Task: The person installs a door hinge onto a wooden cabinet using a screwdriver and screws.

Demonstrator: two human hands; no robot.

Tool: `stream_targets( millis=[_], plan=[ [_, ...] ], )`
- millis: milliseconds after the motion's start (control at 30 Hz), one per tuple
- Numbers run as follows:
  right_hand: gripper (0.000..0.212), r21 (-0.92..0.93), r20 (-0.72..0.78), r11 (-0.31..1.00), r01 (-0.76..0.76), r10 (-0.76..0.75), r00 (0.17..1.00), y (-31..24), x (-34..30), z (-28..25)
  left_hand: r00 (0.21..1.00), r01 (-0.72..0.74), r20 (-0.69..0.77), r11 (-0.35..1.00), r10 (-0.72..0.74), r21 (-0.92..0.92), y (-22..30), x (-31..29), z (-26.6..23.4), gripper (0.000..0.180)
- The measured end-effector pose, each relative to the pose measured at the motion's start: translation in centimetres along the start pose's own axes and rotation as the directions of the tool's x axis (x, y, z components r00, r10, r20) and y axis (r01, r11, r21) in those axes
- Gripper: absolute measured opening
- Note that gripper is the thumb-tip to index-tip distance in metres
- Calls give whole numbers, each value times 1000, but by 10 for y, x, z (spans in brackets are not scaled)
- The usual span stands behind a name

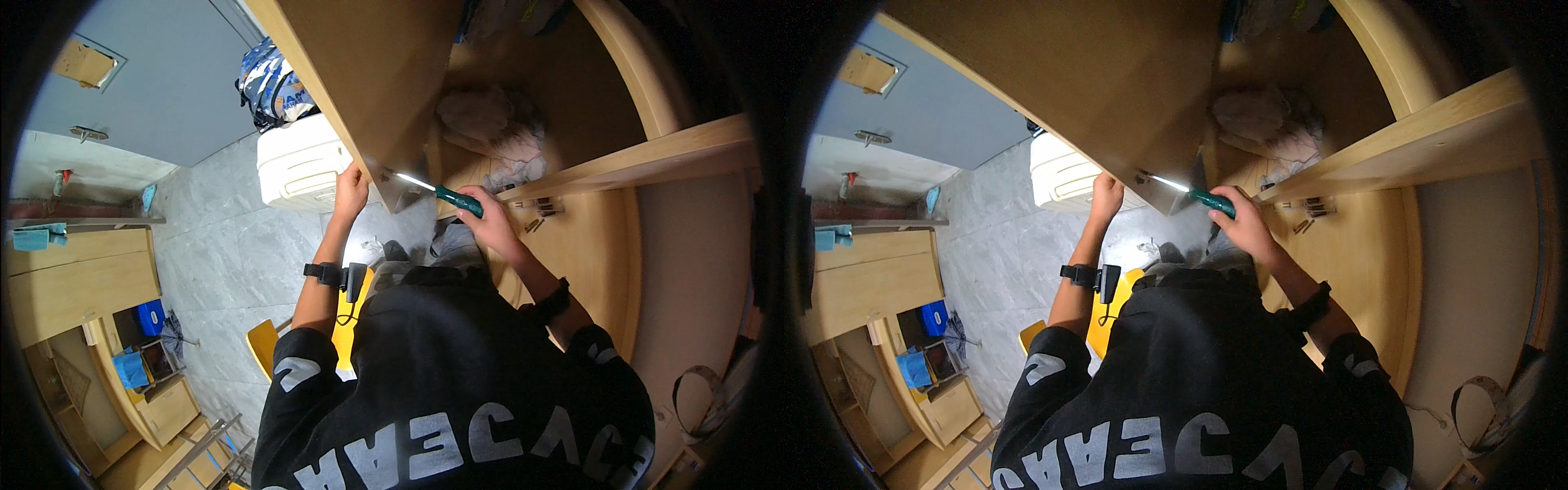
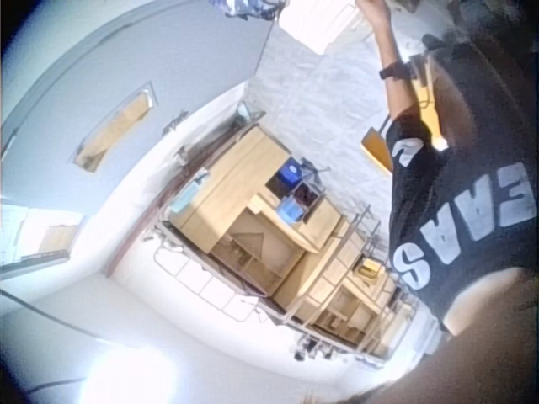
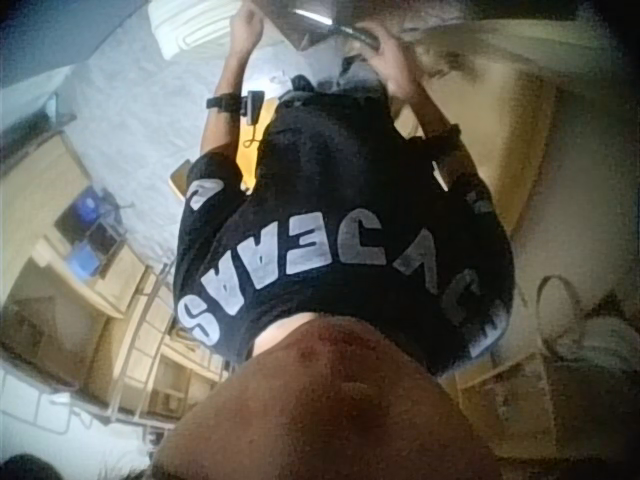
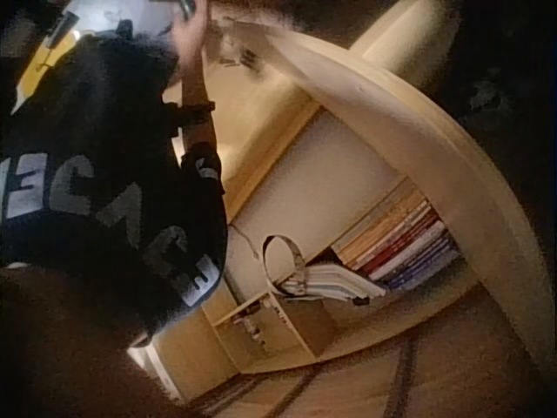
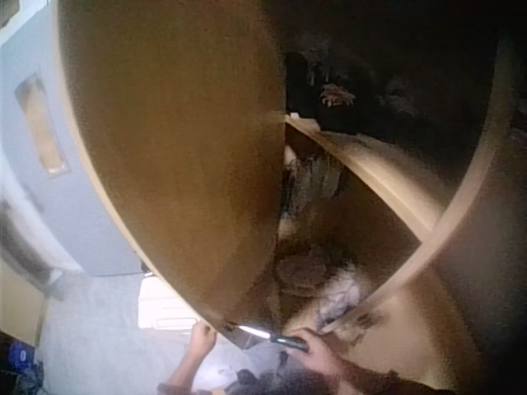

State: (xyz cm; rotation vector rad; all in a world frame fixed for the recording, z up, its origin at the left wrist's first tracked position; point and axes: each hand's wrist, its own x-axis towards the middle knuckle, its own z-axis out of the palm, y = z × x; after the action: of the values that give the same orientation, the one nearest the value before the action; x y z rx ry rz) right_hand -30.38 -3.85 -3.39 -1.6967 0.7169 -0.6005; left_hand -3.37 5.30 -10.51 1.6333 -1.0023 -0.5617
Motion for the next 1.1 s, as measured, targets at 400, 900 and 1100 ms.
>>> stream_targets(
  millis=[400,900,1100],
  plan=[
    [30,582,532,446,-680,423,733,4,3,-3,999,47,25,999,-47,-5,-8,4,-4,20],
    [31,19,316,899,-438,410,856,-12,9,6,996,37,84,999,-36,-9,11,1,-3,24],
    [42,-683,308,581,443,-321,896,-19,6,14,998,33,62,995,-27,-94,10,-1,-5,24]
  ],
)
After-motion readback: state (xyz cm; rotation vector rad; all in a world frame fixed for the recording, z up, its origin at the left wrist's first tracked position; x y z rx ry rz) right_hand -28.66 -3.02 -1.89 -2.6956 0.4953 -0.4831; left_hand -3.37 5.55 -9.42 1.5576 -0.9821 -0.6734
